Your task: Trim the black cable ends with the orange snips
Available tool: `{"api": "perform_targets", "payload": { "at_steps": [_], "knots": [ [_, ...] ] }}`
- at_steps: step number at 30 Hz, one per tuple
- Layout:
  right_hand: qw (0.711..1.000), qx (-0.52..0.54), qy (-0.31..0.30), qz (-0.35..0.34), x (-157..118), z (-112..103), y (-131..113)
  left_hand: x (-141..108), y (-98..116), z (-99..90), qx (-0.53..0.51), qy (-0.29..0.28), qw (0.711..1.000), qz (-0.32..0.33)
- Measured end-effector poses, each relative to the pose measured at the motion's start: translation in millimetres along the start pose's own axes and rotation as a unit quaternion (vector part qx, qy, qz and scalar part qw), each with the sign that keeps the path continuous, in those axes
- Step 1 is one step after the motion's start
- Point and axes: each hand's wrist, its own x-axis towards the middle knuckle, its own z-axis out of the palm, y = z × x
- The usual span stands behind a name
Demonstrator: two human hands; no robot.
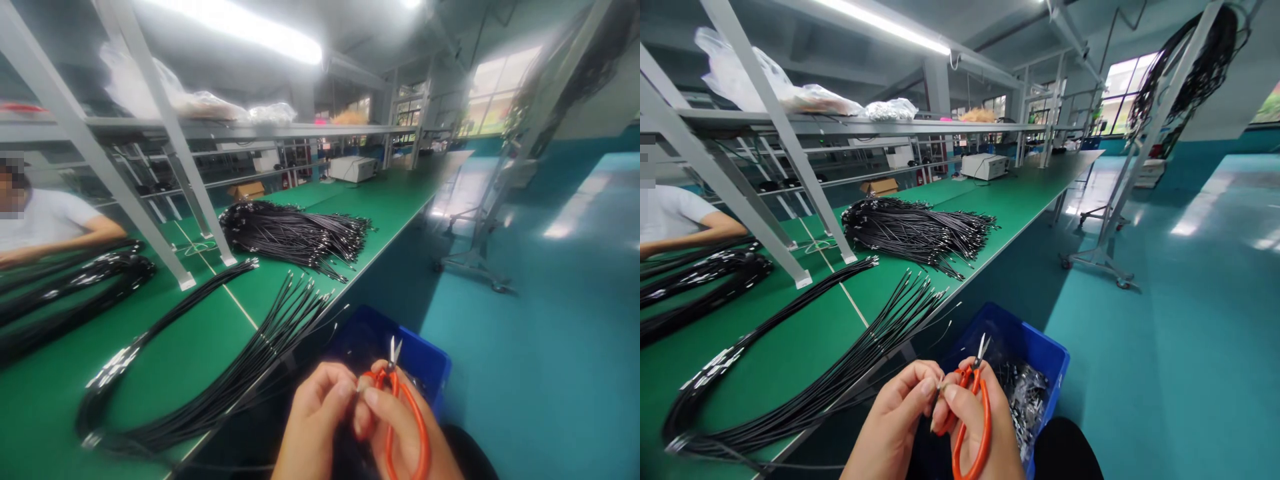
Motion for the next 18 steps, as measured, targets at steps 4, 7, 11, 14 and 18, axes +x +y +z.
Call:
{"api": "perform_targets", "payload": {
  "at_steps": [4,7,11,14,18],
  "knots": [
    [1.000,0.015,0.003,0.021,-1,2,-3,-5,7,-2.7,0.184,0.061,0.977,0.085],
    [1.000,-0.010,0.023,0.010,-4,3,-5,-8,14,3.1,0.257,0.099,0.949,0.153],
    [0.999,-0.030,0.020,0.002,-6,2,-4,-5,14,8.7,0.230,0.095,0.959,0.140],
    [1.000,0.011,-0.008,0.021,-3,0,-2,-2,10,5.3,0.091,0.036,0.995,0.027],
    [0.999,0.016,-0.026,0.025,0,-4,-1,-2,8,-2.4,0.134,0.039,0.989,0.046]
  ]
}}
